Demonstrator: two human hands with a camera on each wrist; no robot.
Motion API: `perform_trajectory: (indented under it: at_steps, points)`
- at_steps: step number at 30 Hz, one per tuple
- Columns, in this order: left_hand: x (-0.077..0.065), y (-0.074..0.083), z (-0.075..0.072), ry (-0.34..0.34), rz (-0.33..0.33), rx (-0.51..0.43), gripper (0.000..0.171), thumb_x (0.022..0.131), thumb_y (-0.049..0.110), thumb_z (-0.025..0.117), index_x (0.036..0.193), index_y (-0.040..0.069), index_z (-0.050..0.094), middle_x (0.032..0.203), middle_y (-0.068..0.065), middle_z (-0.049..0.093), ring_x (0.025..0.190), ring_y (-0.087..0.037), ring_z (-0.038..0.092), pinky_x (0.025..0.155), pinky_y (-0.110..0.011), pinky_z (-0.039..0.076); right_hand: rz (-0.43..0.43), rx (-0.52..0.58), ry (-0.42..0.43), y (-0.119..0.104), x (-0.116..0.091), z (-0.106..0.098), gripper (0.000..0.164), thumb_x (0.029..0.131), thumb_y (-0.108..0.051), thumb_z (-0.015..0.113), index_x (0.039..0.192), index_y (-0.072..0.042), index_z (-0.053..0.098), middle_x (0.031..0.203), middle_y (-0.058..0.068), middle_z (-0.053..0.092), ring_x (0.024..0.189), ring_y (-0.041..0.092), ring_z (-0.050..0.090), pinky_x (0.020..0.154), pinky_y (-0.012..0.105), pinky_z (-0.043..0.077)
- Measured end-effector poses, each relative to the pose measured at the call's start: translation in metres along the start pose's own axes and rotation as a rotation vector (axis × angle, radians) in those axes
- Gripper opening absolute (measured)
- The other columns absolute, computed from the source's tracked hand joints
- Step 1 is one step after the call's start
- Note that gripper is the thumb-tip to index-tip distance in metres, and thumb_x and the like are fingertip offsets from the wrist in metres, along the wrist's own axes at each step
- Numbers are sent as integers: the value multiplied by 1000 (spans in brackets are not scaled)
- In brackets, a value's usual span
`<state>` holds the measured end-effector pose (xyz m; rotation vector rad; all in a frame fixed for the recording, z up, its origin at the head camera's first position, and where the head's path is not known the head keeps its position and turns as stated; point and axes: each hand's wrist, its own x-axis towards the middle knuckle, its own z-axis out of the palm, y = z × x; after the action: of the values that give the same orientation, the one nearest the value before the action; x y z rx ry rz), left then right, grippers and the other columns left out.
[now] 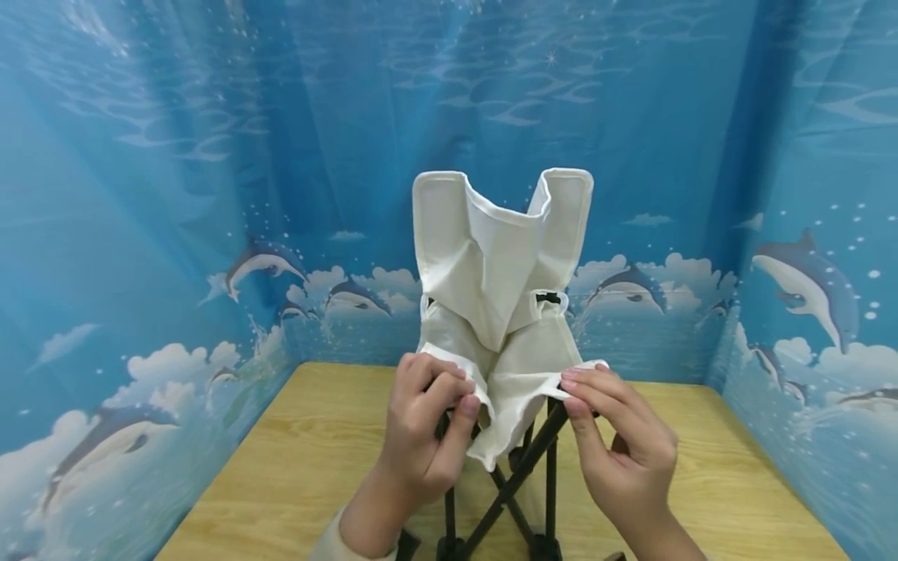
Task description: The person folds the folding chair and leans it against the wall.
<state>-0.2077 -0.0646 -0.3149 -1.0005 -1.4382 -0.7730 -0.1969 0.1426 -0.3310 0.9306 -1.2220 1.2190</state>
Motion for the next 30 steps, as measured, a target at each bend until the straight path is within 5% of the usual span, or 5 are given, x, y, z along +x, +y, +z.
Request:
perform_trajectory:
  at_steps: [15,30]
  points:
    - [14,5,18,7,-27,-39,8,94,6,61,89,6,65,92,-7,61,87,-24,57,82,-37,43,-62,-61,44,-5,8,29,21,96,-6,78,89,15,77,96,20,78,104,15,76,114,35,52]
    - [14,13,30,42,-72,-54,7,94,7,57,93,5,64,94,-8,61,91,-25,56,84,-38,42,-39,5,76,-3,6,39,17,96,-1,75,89,15,75,96,19,78,102,16,76,115,37,50]
